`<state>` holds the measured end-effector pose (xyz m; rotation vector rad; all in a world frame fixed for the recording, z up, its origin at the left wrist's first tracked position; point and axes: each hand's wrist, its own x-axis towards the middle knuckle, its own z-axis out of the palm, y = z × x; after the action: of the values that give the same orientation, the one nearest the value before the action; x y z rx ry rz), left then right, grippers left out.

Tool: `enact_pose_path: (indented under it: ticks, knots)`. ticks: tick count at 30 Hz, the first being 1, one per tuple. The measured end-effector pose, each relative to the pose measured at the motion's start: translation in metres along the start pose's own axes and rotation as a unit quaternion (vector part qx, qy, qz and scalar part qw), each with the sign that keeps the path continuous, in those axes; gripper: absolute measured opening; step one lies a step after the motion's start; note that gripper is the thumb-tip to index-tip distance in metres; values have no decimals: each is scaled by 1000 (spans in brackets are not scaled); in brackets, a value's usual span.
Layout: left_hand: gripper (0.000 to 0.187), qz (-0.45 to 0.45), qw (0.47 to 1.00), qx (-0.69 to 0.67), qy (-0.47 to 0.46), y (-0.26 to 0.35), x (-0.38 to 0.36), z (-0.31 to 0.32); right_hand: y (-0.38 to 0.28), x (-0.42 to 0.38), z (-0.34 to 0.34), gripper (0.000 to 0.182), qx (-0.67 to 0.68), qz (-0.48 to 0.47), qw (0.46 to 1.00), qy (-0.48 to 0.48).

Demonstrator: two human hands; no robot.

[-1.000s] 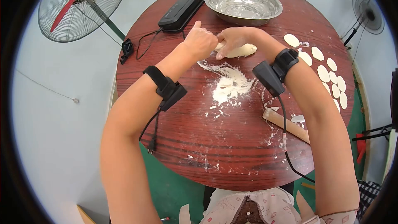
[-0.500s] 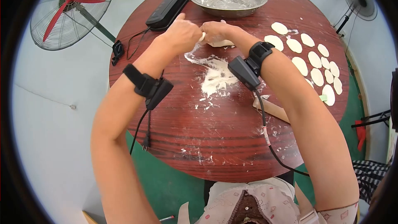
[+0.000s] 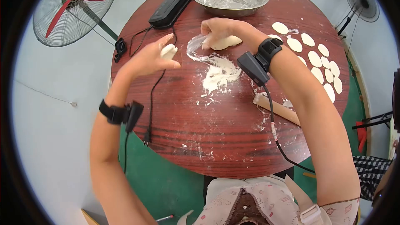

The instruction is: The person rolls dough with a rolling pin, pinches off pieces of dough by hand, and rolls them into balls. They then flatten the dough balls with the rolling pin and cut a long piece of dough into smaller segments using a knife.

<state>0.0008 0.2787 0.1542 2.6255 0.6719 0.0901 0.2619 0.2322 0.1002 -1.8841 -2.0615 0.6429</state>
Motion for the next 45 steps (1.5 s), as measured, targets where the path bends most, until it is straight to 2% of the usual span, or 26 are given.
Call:
enact_pose_path:
  ticks: [2,3,5,6,7,9,11,12,17,18,19,21,22,23,25,27,28,30,32,35,36,39,41,42,44,45]
  knots:
    - [83,-50,995,-90,-7,15,-22,5,14,-1,0,67,-76,-18,997,7]
    - [83,-48,989,-140,19,20,-35,15,19,-3,3,70,-113,-26,993,7]
    - [83,-39,968,-236,71,27,-56,33,15,-11,1,79,-122,28,991,-40]
    - [81,-58,957,-281,43,23,-66,41,21,-18,-2,80,-124,21,991,-37]
    - [75,-116,889,-442,-16,40,-80,40,27,-21,-4,80,-126,13,991,-33]
    - [66,-109,774,-623,-23,35,-96,68,35,-17,1,83,-115,58,991,-29]
    - [58,-123,786,-604,53,61,-118,96,25,-21,3,84,-147,90,985,-5]
    - [54,-113,765,-628,88,65,-124,109,25,-20,4,84,-162,81,983,-2]
    - [44,-118,595,-792,72,72,-143,157,53,-9,21,80,-233,57,969,55]
    - [43,-113,555,-821,69,75,-146,161,44,-12,18,81,-252,56,965,33]
    - [43,-105,540,-832,67,79,-146,162,3,-38,7,77,-244,102,964,35]
    - [41,-102,509,-852,64,81,-144,165,7,-33,16,67,-228,7,970,79]
    - [41,-79,490,-867,53,79,-144,167,-33,-61,10,56,-164,-11,986,36]
    - [41,-48,472,-880,40,78,-141,168,-57,-75,7,53,-118,-63,988,-74]
    - [39,-36,467,-881,76,92,-137,165,-80,-110,30,59,-126,-88,988,-25]
    - [38,-7,473,-872,122,106,-131,165,-105,-146,50,69,48,-97,994,-22]
    - [39,1,480,-867,135,110,-129,167,-123,-165,55,69,138,-46,989,-30]
    - [40,29,445,-882,154,125,-125,169,-133,-185,83,63,235,-34,967,89]
    - [48,37,429,-887,166,145,-122,174,-136,-193,98,56,237,-70,955,165]
    - [65,47,347,-923,163,173,-126,169,-144,-210,115,48,205,-114,940,249]
    - [74,-14,369,-907,205,182,-126,165,-150,-221,122,47,185,-127,938,264]
    - [72,38,402,-898,175,177,-127,176,-173,-252,148,47,51,-184,933,307]
    - [63,214,445,-867,65,162,-119,196,-188,-259,159,51,51,-105,934,337]
    - [62,178,448,-873,82,173,-119,197,-190,-256,159,52,54,-89,930,352]
    - [60,107,453,-877,118,197,-122,198,-167,-260,144,57,-7,-179,901,396]
    - [59,70,457,-876,136,207,-124,197,-156,-253,136,58,25,-146,899,411]
